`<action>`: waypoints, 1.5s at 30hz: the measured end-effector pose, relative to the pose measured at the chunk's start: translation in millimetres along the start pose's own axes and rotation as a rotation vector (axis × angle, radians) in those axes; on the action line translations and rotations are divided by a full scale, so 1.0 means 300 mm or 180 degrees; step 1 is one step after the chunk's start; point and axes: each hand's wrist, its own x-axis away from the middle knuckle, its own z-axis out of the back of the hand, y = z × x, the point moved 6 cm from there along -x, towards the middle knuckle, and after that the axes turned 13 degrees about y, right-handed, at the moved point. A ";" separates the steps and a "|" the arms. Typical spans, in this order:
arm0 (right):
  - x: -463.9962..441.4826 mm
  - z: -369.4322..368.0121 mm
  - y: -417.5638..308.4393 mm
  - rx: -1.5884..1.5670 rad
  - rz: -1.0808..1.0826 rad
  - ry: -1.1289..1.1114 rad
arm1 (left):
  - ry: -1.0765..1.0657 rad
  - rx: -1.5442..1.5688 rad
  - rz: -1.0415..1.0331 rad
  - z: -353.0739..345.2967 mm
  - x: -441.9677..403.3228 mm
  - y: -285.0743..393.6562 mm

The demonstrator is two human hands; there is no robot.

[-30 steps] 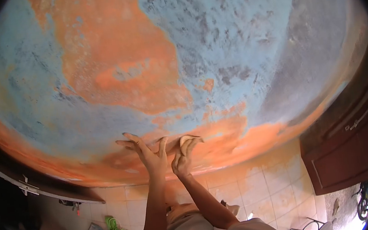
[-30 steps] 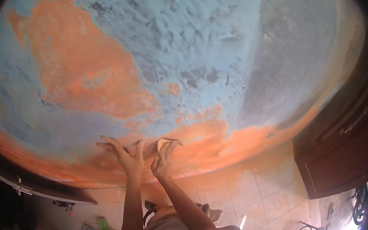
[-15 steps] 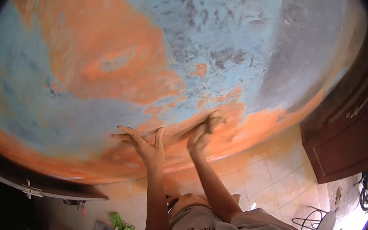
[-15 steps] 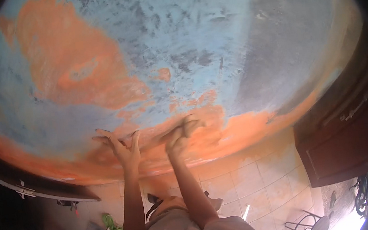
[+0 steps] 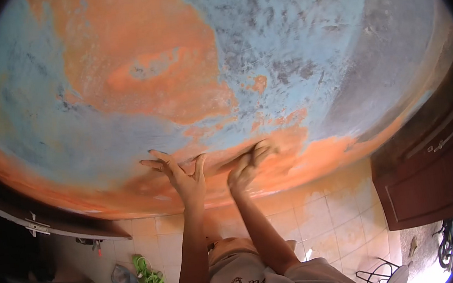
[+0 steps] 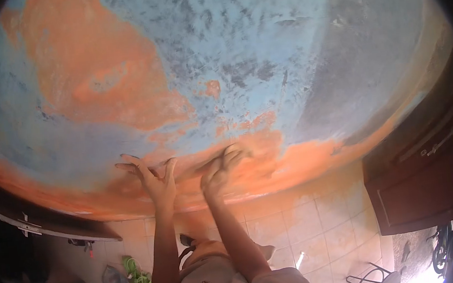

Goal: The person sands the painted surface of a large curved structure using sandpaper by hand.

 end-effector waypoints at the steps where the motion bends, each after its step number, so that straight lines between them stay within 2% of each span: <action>1: 0.090 -0.007 0.029 0.0564 0.0617 -0.0155 | 0.0012 -0.0008 -0.0054 -0.004 -0.001 -0.010; 3: 0.160 0.003 0.049 0.1272 0.1241 -0.0585 | -0.0002 0.0005 -0.0133 -0.015 -0.006 -0.013; 4: 0.112 -0.019 0.014 0.1282 0.1231 -0.0555 | -0.0003 0.0096 -0.0106 -0.012 -0.009 -0.016; 5: -0.009 -0.013 -0.034 0.0525 0.0421 -0.0012 | 0.0014 0.0182 -0.0063 -0.012 -0.010 -0.019; 7: -0.092 0.037 -0.004 -0.0210 -0.0366 0.0415 | 0.0010 0.0079 0.0037 -0.009 -0.010 0.001; 9: -0.096 0.052 0.020 0.0363 0.0332 0.0217 | -0.0018 -0.0042 0.0100 0.006 -0.003 -0.002; 10: -0.030 0.046 0.011 0.0497 0.0596 0.0395 | 0.0016 0.0152 0.0078 0.002 -0.004 -0.004; 11: 0.037 0.042 0.011 0.0433 0.0833 0.0133 | 0.0053 0.0358 0.0048 -0.011 -0.007 -0.002; 13: 0.093 0.040 0.014 0.1725 0.1165 -0.0600 | 0.0033 0.0267 -0.0047 -0.010 -0.003 -0.013; 14: 0.074 0.023 0.034 0.1719 0.1149 -0.0561 | 0.0035 0.0150 -0.0115 -0.010 -0.009 -0.020; 16: -0.044 0.035 -0.050 0.0480 0.0603 -0.0086 | 0.0015 0.0109 -0.0096 -0.007 -0.018 0.007; 19: -0.031 0.050 -0.021 0.0326 0.0430 0.0048 | 0.0039 0.0089 -0.0030 0.002 0.000 0.002; 21: 0.030 0.074 0.100 0.0312 0.0402 -0.0121 | 0.0030 0.0151 -0.0086 -0.007 -0.012 0.005; 23: 0.057 0.078 0.127 0.1256 0.0402 -0.0145 | 0.0058 0.0332 0.0016 -0.012 -0.014 -0.002; 24: 0.025 0.051 0.039 0.0698 -0.0255 0.0016 | 0.0018 0.0346 0.0018 -0.015 -0.019 -0.004; 25: 0.000 0.029 -0.031 0.0409 0.0114 0.0048 | 0.0029 0.0151 -0.0066 -0.010 -0.018 -0.002; 27: -0.048 -0.005 -0.129 0.0496 0.0759 -0.0291 | 0.0051 -0.0047 -0.0096 -0.012 -0.004 0.006; 29: 0.001 0.021 -0.061 0.0617 0.0693 -0.0253 | 0.0032 -0.0126 -0.0106 0.003 -0.011 0.021; 31: -0.009 0.043 -0.014 0.0378 -0.0234 0.0033 | 0.0032 -0.0125 -0.0098 0.003 -0.014 0.022; 32: -0.002 0.054 -0.005 0.0751 -0.0351 -0.0036 | 0.0035 -0.0170 -0.0024 0.000 -0.012 0.020; 33: 0.008 0.035 -0.002 0.0739 -0.0353 -0.0042 | 0.0045 -0.0175 -0.0030 -0.005 -0.016 0.019; 35: -0.012 -0.013 -0.119 0.0063 -0.0202 0.0068 | 0.0026 0.0056 -0.0068 -0.004 -0.009 0.024; 36: -0.032 -0.024 -0.215 0.0275 0.0422 -0.0319 | 0.0002 0.0047 -0.0049 -0.009 -0.006 0.023; 39: -0.044 0.009 -0.085 0.0119 0.0418 -0.0447 | 0.0020 -0.0029 -0.0110 0.001 -0.008 0.028; 40: -0.044 0.033 -0.073 0.0389 0.0195 -0.0153 | 0.0022 -0.0079 -0.0083 0.000 -0.008 0.023; 41: -0.045 0.016 -0.074 0.0355 0.0221 -0.0151 | 0.0041 -0.0142 -0.0038 -0.003 -0.012 0.019; 43: -0.015 0.019 -0.089 0.0138 -0.0598 0.0080 | 0.0050 -0.0156 -0.0093 -0.007 -0.015 0.018; 45: -0.037 -0.013 -0.190 0.0386 0.0178 -0.0213 | 0.0025 -0.0174 -0.0114 -0.007 -0.005 0.018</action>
